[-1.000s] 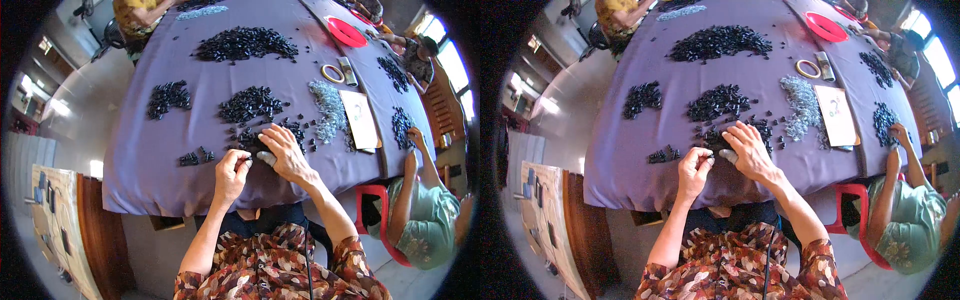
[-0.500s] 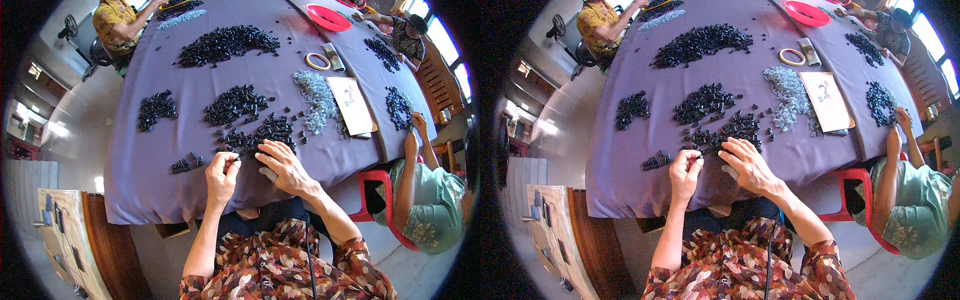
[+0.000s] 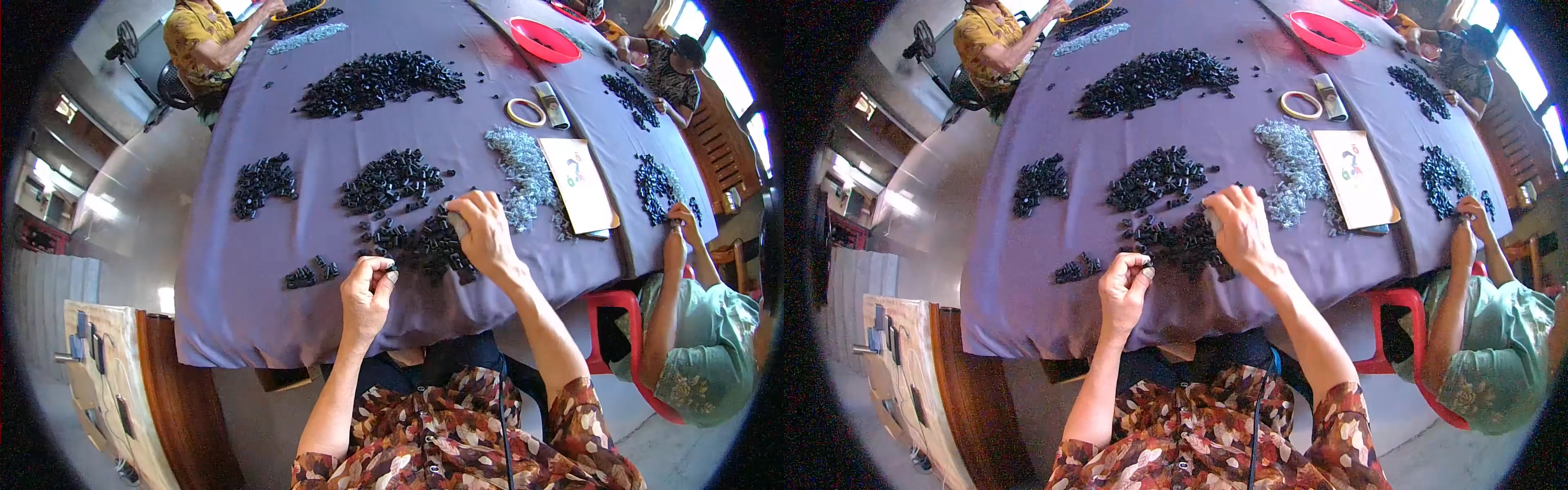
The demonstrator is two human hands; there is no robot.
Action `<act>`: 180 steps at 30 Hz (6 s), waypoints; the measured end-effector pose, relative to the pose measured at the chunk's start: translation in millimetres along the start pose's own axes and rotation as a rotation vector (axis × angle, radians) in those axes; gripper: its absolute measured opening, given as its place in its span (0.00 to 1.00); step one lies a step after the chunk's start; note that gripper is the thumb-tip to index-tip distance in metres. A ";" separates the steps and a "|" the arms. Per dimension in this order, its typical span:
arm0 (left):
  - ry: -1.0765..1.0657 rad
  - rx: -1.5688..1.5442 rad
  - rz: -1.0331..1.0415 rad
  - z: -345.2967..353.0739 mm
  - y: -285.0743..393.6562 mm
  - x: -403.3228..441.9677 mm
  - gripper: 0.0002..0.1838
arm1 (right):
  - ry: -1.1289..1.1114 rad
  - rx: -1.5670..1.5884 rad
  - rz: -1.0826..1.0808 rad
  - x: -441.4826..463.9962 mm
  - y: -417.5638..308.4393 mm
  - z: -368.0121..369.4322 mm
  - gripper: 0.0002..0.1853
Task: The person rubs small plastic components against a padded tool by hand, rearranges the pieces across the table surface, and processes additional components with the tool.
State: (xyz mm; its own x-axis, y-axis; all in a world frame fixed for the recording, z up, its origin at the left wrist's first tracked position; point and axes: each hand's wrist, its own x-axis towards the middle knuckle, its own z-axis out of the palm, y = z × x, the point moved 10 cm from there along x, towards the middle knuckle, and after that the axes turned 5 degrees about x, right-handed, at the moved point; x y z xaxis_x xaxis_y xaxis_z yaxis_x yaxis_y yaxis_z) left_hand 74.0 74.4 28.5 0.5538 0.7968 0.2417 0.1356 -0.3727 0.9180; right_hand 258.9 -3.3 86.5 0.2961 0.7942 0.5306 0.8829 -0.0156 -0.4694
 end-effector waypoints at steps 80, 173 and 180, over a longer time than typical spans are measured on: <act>0.000 -0.492 -0.275 -10.9 -27.0 0.4 0.05 | -0.096 1.139 0.630 -42.2 -46.5 93.4 0.02; -0.198 -0.388 -0.172 -7.4 -18.0 1.1 0.04 | -0.542 1.042 0.703 -46.1 -52.5 115.2 0.12; -0.142 -0.590 -0.251 -6.7 -28.1 -0.7 0.04 | -0.497 1.104 0.633 -41.1 -58.8 114.6 0.10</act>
State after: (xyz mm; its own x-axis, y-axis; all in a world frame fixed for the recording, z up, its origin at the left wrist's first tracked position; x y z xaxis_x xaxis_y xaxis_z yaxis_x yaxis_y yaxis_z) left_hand 64.4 87.5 4.7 0.6728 0.7398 -0.0089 -0.1759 0.1717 0.9693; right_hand 153.0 34.6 11.4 0.1689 0.9689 -0.1809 -0.1707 -0.1520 -0.9735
